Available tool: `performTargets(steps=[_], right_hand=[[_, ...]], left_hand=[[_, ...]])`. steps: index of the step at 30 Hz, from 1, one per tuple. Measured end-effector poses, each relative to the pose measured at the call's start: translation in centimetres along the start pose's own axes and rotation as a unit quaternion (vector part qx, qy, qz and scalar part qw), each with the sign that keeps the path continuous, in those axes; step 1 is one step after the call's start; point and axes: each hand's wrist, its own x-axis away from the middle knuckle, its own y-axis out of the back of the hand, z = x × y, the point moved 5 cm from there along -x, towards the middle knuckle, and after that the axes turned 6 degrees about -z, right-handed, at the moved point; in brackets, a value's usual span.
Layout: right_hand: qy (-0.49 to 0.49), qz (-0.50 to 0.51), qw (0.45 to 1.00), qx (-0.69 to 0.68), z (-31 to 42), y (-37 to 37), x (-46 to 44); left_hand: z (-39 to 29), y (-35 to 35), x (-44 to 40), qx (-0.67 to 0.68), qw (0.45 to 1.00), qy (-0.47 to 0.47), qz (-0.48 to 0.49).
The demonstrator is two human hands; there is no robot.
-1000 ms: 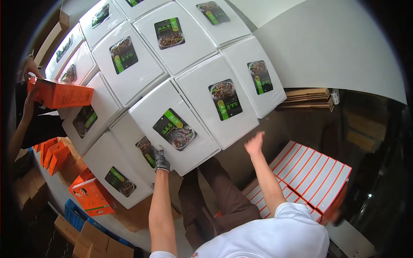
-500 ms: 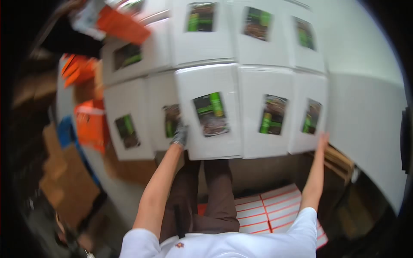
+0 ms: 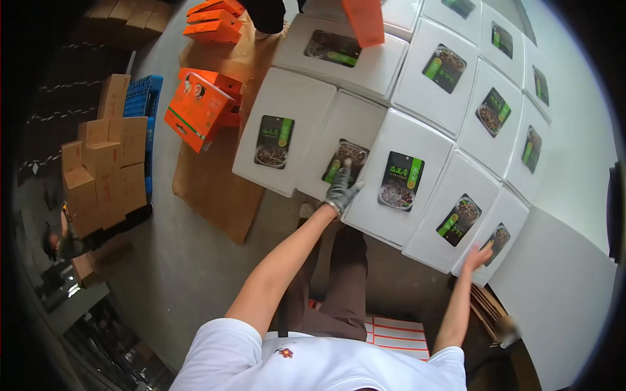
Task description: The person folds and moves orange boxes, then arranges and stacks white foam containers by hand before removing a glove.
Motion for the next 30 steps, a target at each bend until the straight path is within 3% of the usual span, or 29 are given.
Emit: performTargets(steps=[1, 2, 3, 4, 6, 7, 8, 10, 12, 14, 15, 18, 20, 21, 22, 23, 24, 25, 26, 27, 29, 30], right_hand=[[0.109, -0.036, 0.989, -0.091, 5.7, 1.3, 2.0], [0.086, 0.003, 0.976, -0.199, 13.2, 3.5, 4.6], [0.041, 0.107, 0.920, -0.375, 19.8, 5.0, 7.3], [0.127, 0.188, 0.921, -0.318, 22.6, 3.7, 10.5], [0.078, 0.381, 0.812, -0.436, 32.2, 2.8, 18.1], [0.076, 0.452, 0.772, -0.441, 35.2, 0.3, 21.8], [-0.003, 0.516, 0.693, -0.503, 38.4, -2.5, 25.0], [-0.152, 0.517, 0.658, -0.526, 43.8, -7.1, 27.8], [-0.196, 0.416, 0.685, -0.564, 47.3, -12.6, 28.7], [-0.257, 0.390, 0.682, -0.562, 50.4, -14.6, 29.0], [-0.235, 0.337, 0.731, -0.544, 51.1, -14.4, 29.5], [-0.200, 0.304, 0.772, -0.521, 52.6, -10.8, 29.9], [-0.151, 0.258, 0.817, -0.492, 52.9, -8.4, 30.1], [-0.129, 0.240, 0.836, -0.476, 52.1, -7.3, 29.8], [-0.169, 0.249, 0.799, -0.521, 50.9, -6.8, 29.3], [-0.170, 0.232, 0.793, -0.537, 49.6, -6.4, 28.6], [-0.169, 0.217, 0.788, -0.551, 47.9, -6.3, 27.8], [-0.158, 0.202, 0.824, -0.506, 46.1, -6.2, 26.9], [-0.107, 0.173, 0.891, -0.405, 44.6, -5.5, 26.1], [-0.049, 0.140, 0.942, -0.301, 44.0, -5.0, 25.4], [0.144, 0.134, 0.962, -0.188, 47.0, -2.8, 25.3], [0.209, 0.173, 0.950, -0.158, 48.6, -2.8, 25.7]], left_hand=[[0.6, 2.2, 0.1, 0.122, 0.992, 0.019, 0.001], [-0.4, 6.3, -0.2, -0.065, 0.992, 0.105, -0.021], [3.4, 9.4, -0.6, -0.096, 0.988, 0.006, -0.121], [8.4, 12.6, -2.4, -0.094, 0.965, -0.116, -0.217], [9.9, 20.8, -4.7, -0.168, 0.951, 0.012, -0.260], [12.5, 23.9, -6.5, -0.220, 0.949, 0.039, -0.223], [15.2, 26.1, -8.7, -0.246, 0.956, 0.082, -0.138], [16.6, 28.2, -11.6, -0.175, 0.964, 0.194, -0.044], [16.2, 27.8, -13.3, -0.024, 0.963, 0.269, 0.025], [16.8, 26.6, -16.5, -0.024, 0.973, 0.224, 0.054], [17.4, 26.3, -16.6, -0.028, 0.977, 0.201, 0.070], [20.3, 25.5, -16.8, -0.063, 0.984, 0.153, 0.062], [18.7, 25.0, -16.1, 0.061, 0.979, 0.112, 0.161], [22.2, 23.8, -15.7, -0.008, 0.994, 0.049, 0.093], [22.0, 23.4, -14.5, -0.030, 0.995, 0.054, 0.072], [20.8, 21.8, -13.1, -0.050, 0.996, 0.057, 0.050], [15.1, 21.0, -11.5, 0.054, 0.992, 0.035, 0.109], [8.5, 21.0, -10.0, 0.130, 0.965, 0.124, 0.193], [13.0, 17.4, -10.2, 0.060, 0.979, -0.010, 0.193], [11.4, 15.3, -10.2, 0.038, 0.921, 0.094, 0.375], [9.6, 12.6, -9.9, 0.015, 0.973, 0.002, 0.229], [10.1, 12.1, -9.7, 0.101, 0.965, 0.053, 0.236]])
